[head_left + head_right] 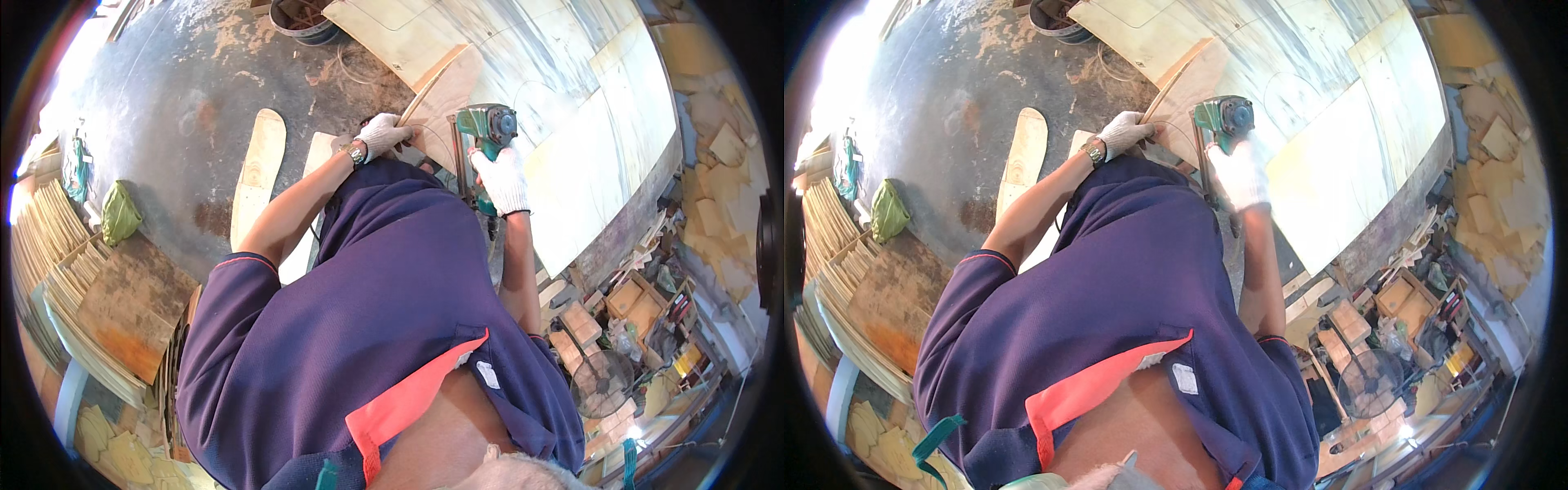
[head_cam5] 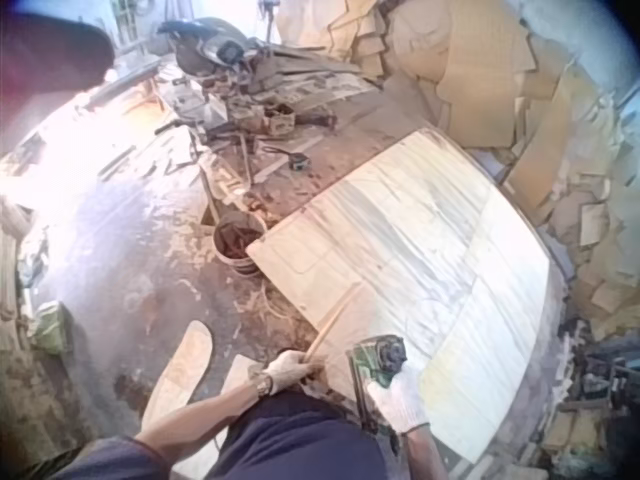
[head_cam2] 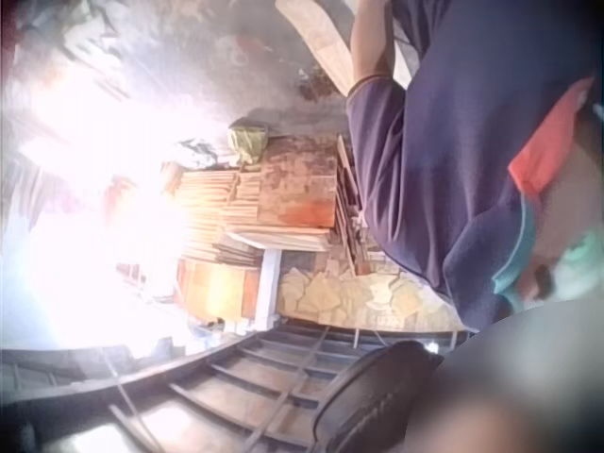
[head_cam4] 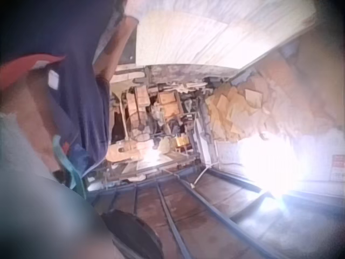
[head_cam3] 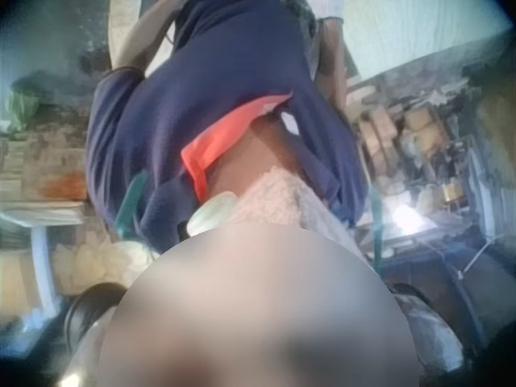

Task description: The person aligns a curved wooden template on a large plywood sheet, traces its outline with a marker, and then uses a nail gun and hammer to fasten the template to the plywood. The person repeatedly adjusts the template and secures it in place.

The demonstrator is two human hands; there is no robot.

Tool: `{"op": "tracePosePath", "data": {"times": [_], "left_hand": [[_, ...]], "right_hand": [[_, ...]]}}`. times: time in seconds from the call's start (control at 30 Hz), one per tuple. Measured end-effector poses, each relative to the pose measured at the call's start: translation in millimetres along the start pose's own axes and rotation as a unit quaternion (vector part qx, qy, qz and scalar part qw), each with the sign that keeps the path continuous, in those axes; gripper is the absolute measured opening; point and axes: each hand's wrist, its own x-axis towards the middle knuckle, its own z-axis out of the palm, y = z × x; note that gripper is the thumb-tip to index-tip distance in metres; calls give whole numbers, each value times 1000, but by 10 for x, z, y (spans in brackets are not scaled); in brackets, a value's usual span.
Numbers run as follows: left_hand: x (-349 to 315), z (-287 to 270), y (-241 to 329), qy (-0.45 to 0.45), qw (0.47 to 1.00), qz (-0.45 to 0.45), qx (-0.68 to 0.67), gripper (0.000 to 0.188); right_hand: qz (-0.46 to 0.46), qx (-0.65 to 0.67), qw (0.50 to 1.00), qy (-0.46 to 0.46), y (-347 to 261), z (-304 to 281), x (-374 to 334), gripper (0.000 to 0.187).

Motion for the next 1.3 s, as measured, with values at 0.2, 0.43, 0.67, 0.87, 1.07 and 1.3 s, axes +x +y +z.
{"op": "tracePosePath", "data": {"times": [0.2,0.43,0.67,0.87,1.07,1.3], "left_hand": [[-24,-20,67,-10,1000,-9,25,39],[-61,-24,-8,1,998,48,41,42],[-126,85,244,55,996,55,33,35],[-363,424,706,139,978,113,107,28],[-414,846,989,153,976,157,14,32],[8,1460,1169,95,986,113,-81,36]], "right_hand": [[4,-33,999,-8,37,-26,-91,36],[125,104,987,11,27,-295,-416,42],[122,124,965,197,378,-535,-662,68],[228,228,919,229,826,-706,-947,74],[288,264,888,244,1407,-945,-1211,70],[208,240,898,304,1921,-1191,-1190,65]]}}
